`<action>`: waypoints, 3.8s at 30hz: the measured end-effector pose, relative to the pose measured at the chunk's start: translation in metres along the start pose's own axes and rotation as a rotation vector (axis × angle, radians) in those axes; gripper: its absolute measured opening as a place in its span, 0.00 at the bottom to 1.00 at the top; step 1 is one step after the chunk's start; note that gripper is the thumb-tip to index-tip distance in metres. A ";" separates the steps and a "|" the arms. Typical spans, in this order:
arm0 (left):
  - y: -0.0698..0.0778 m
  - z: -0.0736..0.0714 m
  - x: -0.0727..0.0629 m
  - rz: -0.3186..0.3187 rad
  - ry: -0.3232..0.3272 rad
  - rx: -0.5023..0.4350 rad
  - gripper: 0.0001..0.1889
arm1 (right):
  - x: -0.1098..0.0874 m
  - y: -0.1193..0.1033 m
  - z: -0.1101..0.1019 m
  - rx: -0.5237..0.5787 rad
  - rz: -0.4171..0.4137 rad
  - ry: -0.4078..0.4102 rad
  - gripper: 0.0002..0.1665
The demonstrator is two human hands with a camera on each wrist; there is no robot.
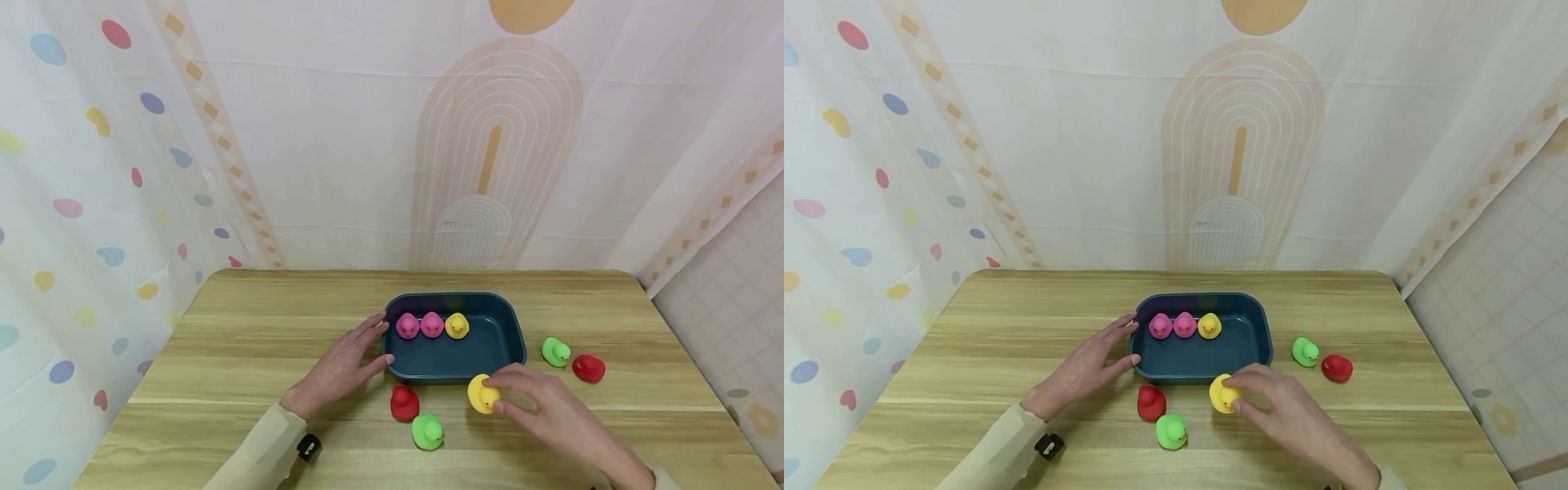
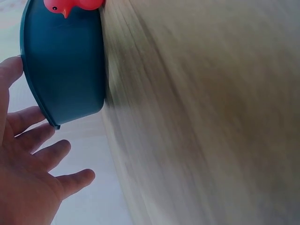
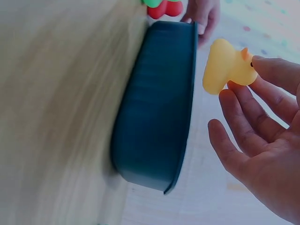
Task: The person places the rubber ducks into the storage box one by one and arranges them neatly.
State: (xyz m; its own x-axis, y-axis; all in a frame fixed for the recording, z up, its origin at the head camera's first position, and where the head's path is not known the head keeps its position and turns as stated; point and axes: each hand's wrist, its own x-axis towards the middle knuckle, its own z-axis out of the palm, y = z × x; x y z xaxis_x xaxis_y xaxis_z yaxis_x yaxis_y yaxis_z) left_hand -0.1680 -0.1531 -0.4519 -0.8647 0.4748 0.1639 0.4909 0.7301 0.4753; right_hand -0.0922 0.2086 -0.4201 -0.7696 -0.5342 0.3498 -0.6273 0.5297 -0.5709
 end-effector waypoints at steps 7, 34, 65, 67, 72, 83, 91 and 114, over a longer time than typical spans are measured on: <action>0.000 0.001 0.000 -0.002 0.003 -0.018 0.34 | 0.006 -0.004 -0.007 -0.059 0.020 0.061 0.17; 0.001 0.002 -0.002 -0.015 0.000 -0.030 0.35 | 0.034 0.013 -0.013 -0.134 0.003 0.166 0.19; 0.002 0.001 -0.001 -0.036 -0.019 -0.060 0.35 | 0.058 0.054 -0.009 -0.227 0.013 0.129 0.18; 0.002 0.001 -0.001 -0.038 -0.020 -0.060 0.35 | 0.060 0.056 -0.008 -0.236 0.009 0.123 0.19; 0.002 0.001 -0.001 -0.041 -0.019 -0.059 0.35 | 0.065 0.062 -0.005 -0.272 0.000 0.102 0.18; 0.003 0.001 -0.002 -0.046 -0.016 -0.067 0.35 | 0.075 0.072 -0.005 -0.332 -0.002 0.048 0.17; 0.002 0.003 -0.001 -0.048 -0.015 -0.074 0.35 | 0.078 0.077 -0.002 -0.360 -0.010 0.016 0.16; 0.002 0.003 -0.003 -0.046 0.001 -0.071 0.35 | 0.088 0.087 0.001 -0.430 -0.049 -0.036 0.11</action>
State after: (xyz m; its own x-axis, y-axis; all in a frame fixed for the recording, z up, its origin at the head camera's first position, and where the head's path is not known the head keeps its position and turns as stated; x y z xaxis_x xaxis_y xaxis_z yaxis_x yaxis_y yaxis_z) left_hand -0.1638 -0.1516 -0.4539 -0.8863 0.4411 0.1409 0.4419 0.7145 0.5424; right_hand -0.2147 0.2069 -0.4397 -0.7378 -0.5840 0.3386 -0.6616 0.7252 -0.1907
